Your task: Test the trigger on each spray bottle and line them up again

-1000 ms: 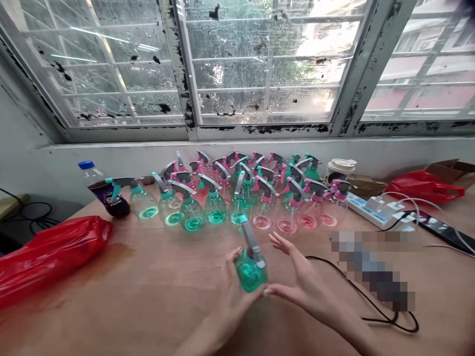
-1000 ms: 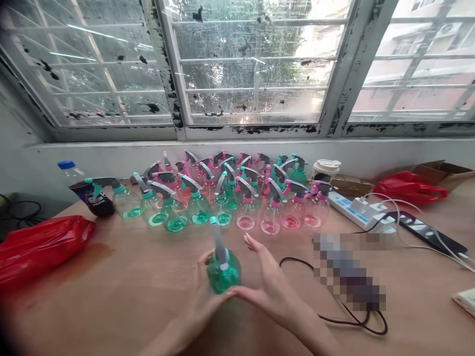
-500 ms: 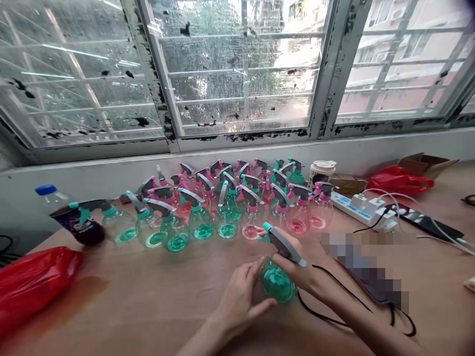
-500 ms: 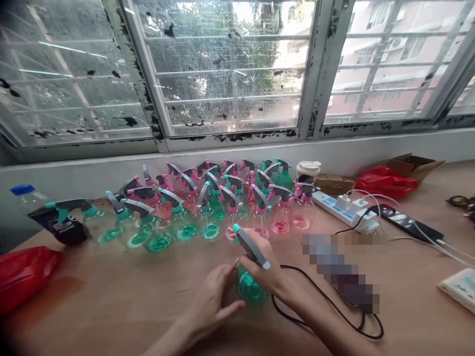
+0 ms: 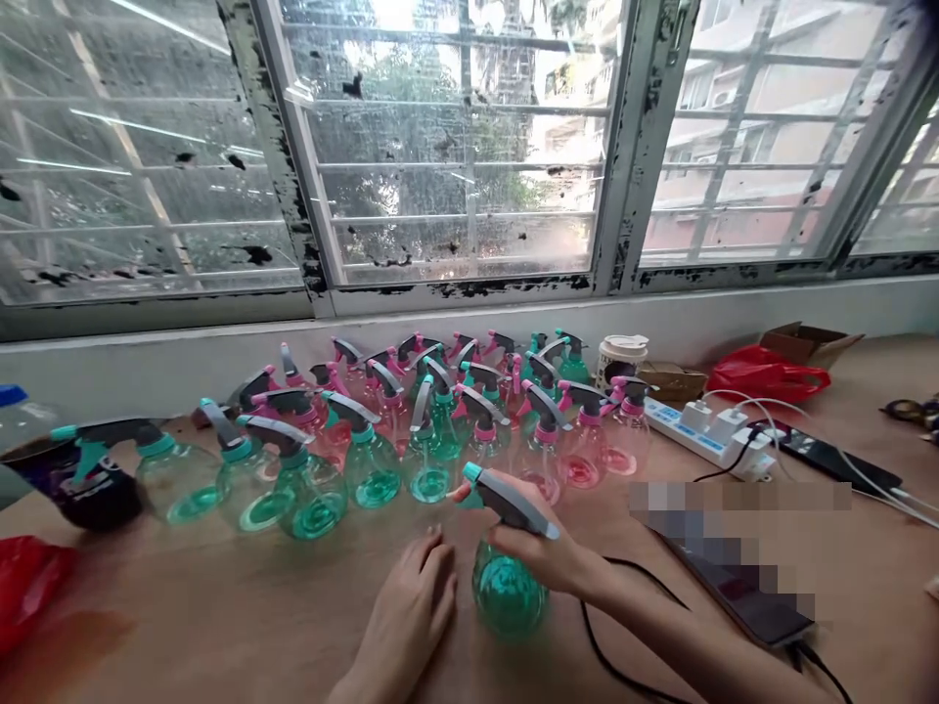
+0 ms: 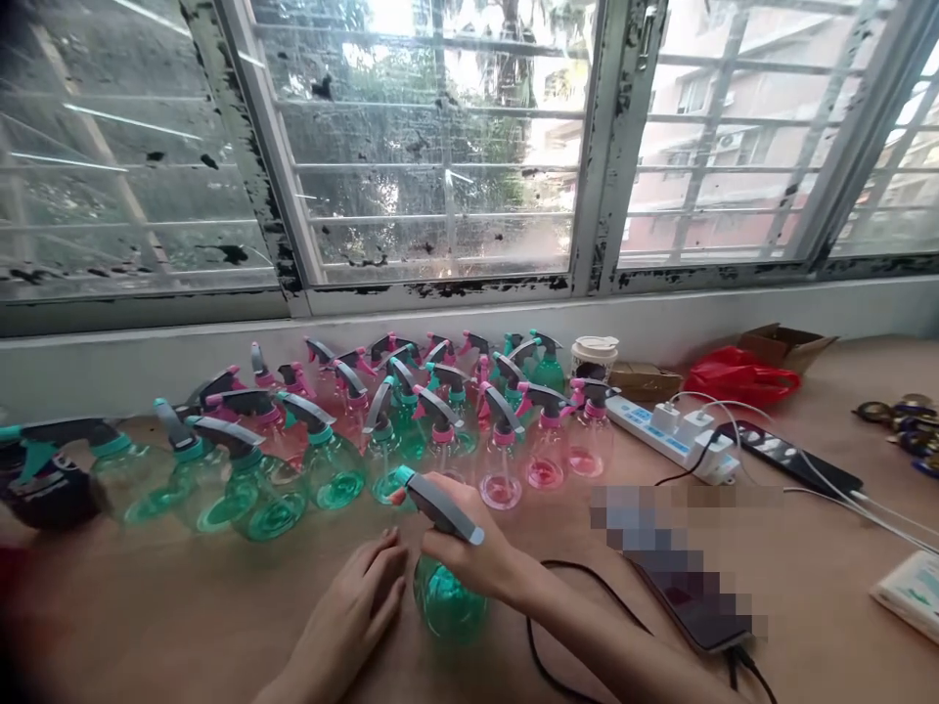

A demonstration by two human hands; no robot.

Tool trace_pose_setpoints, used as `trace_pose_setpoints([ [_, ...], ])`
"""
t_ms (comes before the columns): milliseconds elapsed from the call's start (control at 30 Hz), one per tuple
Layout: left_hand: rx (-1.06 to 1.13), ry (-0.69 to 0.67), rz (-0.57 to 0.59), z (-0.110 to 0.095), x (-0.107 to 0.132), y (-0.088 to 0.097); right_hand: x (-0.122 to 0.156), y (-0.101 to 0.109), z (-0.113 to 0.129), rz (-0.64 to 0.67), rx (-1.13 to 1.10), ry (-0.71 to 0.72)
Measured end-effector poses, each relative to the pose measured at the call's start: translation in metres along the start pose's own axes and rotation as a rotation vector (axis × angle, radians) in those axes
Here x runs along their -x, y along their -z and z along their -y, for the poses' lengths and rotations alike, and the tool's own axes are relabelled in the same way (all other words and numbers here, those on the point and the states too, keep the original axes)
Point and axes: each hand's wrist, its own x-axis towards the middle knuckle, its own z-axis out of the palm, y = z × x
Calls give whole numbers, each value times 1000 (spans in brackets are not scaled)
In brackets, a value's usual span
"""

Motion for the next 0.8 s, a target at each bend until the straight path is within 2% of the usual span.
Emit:
trace_pose_setpoints([
  [300, -6, 50, 69, -10, 0, 3, 5, 2, -1, 43, -79, -50],
  [433, -3, 52, 85, -12, 1, 2, 8, 0, -3, -1, -127, -75],
  [567, 3, 68, 94, -13, 1, 3, 8, 0, -1, -32, -125, -82],
  [800, 13, 95, 107, -16, 2, 5, 8, 4, -4, 16, -24, -57],
])
